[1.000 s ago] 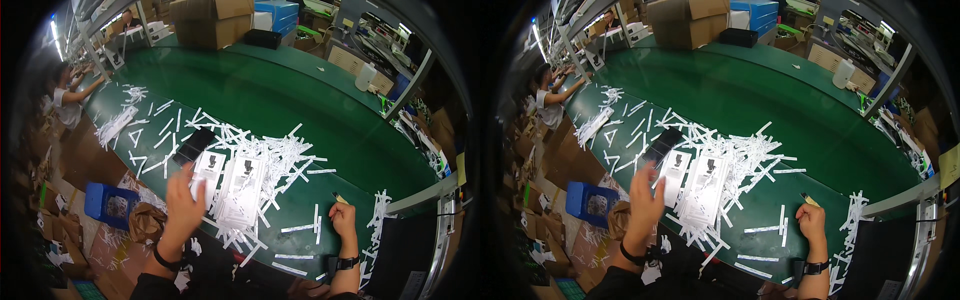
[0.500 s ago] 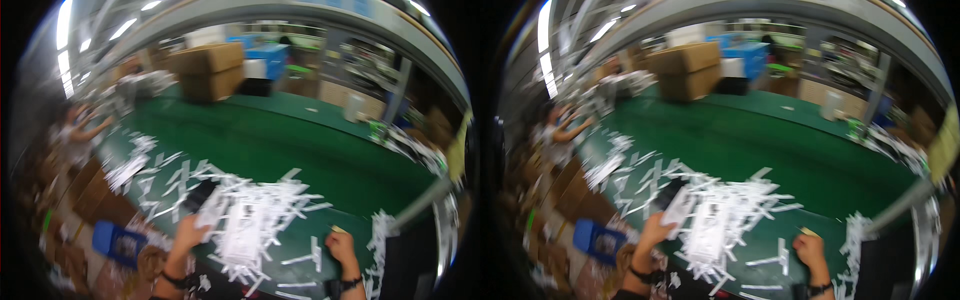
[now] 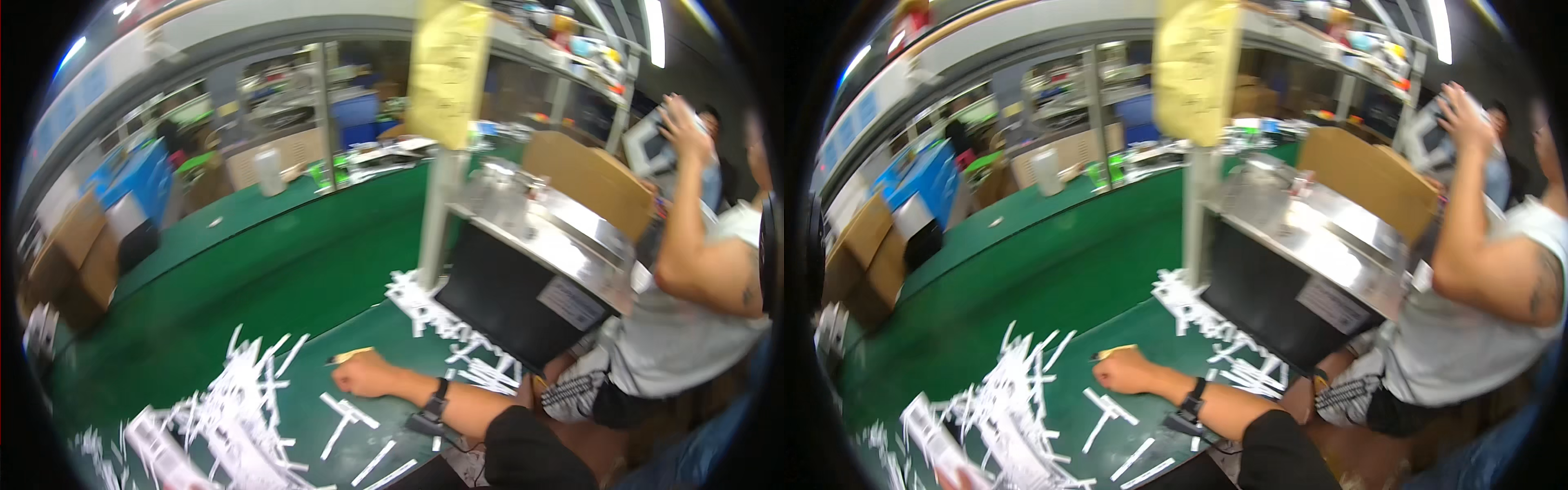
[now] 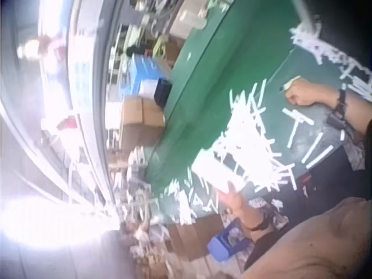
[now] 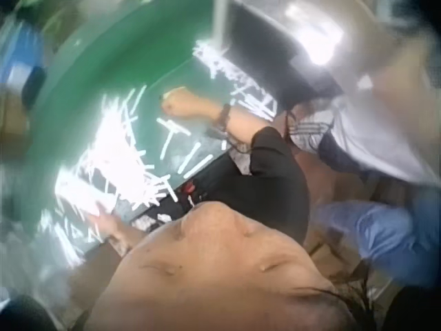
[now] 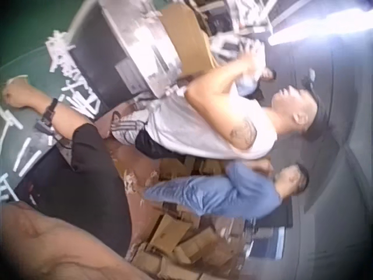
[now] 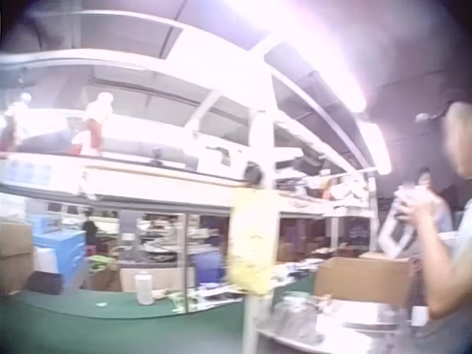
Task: Packaging electronics components into boxes and sealing them with tape in an assembly line environment.
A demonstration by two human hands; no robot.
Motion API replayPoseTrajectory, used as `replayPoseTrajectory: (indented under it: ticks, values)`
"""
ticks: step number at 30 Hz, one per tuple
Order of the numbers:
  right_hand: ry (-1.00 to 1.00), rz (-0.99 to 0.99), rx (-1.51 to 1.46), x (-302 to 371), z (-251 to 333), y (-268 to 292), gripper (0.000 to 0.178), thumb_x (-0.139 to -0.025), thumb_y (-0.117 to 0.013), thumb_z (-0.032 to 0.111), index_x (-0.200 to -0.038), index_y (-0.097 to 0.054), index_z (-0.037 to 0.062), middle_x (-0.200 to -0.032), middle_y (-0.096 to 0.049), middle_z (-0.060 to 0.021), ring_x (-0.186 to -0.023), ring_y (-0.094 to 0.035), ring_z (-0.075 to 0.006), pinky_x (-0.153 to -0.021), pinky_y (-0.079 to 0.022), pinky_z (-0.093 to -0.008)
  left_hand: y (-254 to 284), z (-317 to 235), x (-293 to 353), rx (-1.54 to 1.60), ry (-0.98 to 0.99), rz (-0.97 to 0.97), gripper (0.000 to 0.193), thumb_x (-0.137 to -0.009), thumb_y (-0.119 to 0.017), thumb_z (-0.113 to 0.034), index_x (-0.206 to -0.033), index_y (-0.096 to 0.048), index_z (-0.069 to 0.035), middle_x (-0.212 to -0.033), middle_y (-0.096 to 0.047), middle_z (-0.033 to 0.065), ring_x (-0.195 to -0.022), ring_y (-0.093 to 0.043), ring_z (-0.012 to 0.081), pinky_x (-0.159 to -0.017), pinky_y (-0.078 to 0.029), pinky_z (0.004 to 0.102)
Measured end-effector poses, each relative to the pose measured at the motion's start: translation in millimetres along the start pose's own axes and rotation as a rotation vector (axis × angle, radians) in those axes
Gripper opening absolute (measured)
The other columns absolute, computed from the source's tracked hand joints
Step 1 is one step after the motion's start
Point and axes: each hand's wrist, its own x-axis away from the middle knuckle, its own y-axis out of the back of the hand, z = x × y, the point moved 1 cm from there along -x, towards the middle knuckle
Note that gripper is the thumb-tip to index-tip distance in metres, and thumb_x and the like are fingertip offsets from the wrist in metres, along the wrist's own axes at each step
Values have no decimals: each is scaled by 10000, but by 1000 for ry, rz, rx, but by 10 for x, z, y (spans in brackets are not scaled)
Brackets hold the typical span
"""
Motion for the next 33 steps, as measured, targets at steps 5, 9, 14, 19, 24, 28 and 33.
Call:
replayPoseTrajectory:
  ticks: [5, 9, 14, 19, 24, 28, 33]
  values:
    - [14, 64, -35, 27, 74, -13, 87, -812, -628, 203, -772, -667, 136, -720, -654, -131, -677, -644, -353, -590, -494, -487, -453, -17, 227, -73, -112, 37, 668, -841, -742, -70, -1430, -438, 5, -1334, -546, 151, -1225, -532, 272, -1044, -424, 376]
    - [-35, 33, -14, 108, 118, 108, 142, -702, -555, 31, -646, -667, 98, -643, -657, -116, -615, -652, -320, -589, -507, -416, -720, -390, 385, -460, -172, 66, 601, -860, -750, -268, -1343, -545, 23, -1085, -591, 195, -905, -633, 361, -801, -526, 440]
    - [-93, 50, -27, 116, 35, 28, 179, -666, -521, -9, -611, -670, 74, -604, -635, -132, -568, -634, -313, -573, -495, -393, -720, -318, 458, -688, -333, 83, 659, -884, -716, -391, -1333, -535, 56, -1047, -577, 197, -897, -615, 344, -689, -537, 412]
    - [36, -33, -6, 118, -19, 30, 217, -680, -489, -47, -612, -676, 39, -492, -578, -120, -471, -607, -234, -501, -468, -342, -694, -329, 409, -568, -187, 165, 610, -908, -691, -396, -1342, -552, 9, -910, -632, 198, -824, -644, 372, -703, -540, 455]
    - [40, -7, -27, 95, -129, 19, 239, -688, -466, -62, -601, -669, 29, -476, -572, -109, -446, -603, -215, -481, -465, -320, -675, -261, 354, -541, -187, 147, 525, -919, -682, -379, -1296, -598, -25, -906, -633, 180, -811, -650, 364, -701, -539, 453]
    - [-72, -10, -54, 110, -120, 8, 241, -686, -454, -66, -594, -659, 21, -467, -563, -111, -434, -596, -212, -470, -457, -315, -721, -194, 344, -498, -222, 146, 438, -929, -669, -355, -1239, -633, -47, -923, -629, 159, -839, -652, 356, -720, -542, 448]
    - [66, 34, 10, 56, 135, 159, 147, -772, -488, 39, -720, -626, 37, -695, -615, -171, -679, -614, -348, -679, -496, -404, -701, -124, 384, -517, -248, 96, 374, -908, -700, -326, -1190, -667, -83, -927, -603, 118, -849, -639, 316, -707, -537, 419]
